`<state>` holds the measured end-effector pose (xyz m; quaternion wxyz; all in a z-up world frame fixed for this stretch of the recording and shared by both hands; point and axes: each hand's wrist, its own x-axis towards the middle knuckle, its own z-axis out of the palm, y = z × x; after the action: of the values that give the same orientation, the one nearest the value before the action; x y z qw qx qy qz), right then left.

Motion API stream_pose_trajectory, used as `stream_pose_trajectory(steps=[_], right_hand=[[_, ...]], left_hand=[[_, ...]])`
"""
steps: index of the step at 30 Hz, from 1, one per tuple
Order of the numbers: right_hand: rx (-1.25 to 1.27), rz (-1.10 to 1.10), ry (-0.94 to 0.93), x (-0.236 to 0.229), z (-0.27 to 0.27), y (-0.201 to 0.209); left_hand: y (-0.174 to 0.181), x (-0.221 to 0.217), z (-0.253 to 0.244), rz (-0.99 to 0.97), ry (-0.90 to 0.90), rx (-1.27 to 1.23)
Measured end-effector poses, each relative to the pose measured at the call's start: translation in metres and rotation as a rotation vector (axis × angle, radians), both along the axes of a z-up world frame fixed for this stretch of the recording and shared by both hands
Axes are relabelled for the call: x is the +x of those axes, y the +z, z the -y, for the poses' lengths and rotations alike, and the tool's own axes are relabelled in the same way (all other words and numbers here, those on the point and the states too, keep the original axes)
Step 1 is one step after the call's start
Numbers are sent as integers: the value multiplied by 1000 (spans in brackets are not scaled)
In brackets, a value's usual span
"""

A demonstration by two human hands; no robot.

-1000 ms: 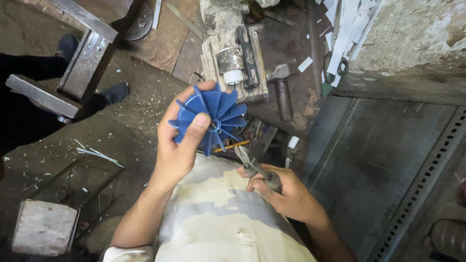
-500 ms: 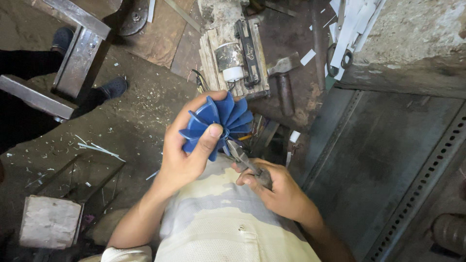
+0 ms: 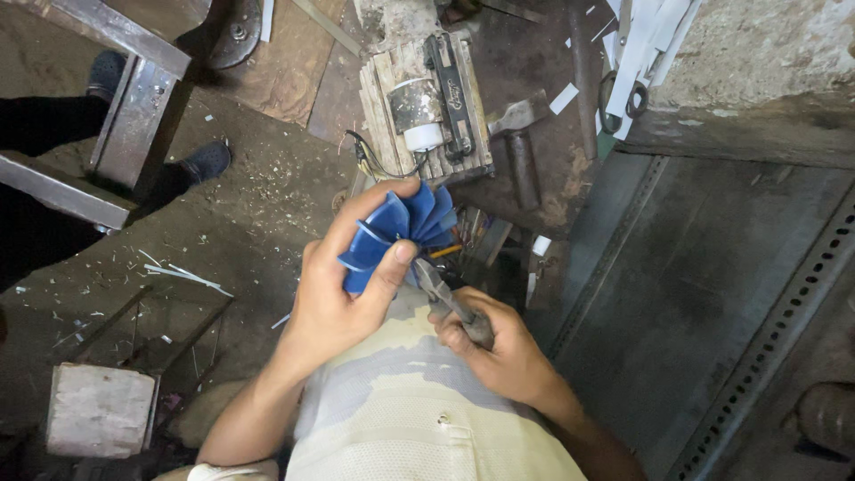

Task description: The person uses pliers and a hammer to shape and secure a blue plastic fan-like component onto a motor shaft. They repeatedly adjust the part's position and tap it into place while working at a cluttered bench.

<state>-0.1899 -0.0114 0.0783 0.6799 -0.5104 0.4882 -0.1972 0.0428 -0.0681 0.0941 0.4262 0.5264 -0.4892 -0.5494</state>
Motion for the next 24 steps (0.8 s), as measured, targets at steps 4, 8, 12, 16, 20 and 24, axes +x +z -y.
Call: stream_pose_trajectory(steps=[4, 8, 12, 16, 20, 24], right_hand=[[-47, -46, -25, 7, -4, -4], [-14, -83, -72, 11, -8, -5], [-64, -71, -109, 11, -10, -4], [-93, -136, -118, 11, -11, 0], [-86, -191, -126, 9, -8, 3], [-118, -198, -125, 10, -4, 5]], left_hand=[[-1, -3, -1, 21, 27, -107], [-2, -6, 0, 39, 50, -72], [3, -5, 5, 67, 6, -236], [12, -3, 13, 150, -97, -240], [17, -4, 21, 177, -175, -305], [21, -2, 28, 254, -261, -385]])
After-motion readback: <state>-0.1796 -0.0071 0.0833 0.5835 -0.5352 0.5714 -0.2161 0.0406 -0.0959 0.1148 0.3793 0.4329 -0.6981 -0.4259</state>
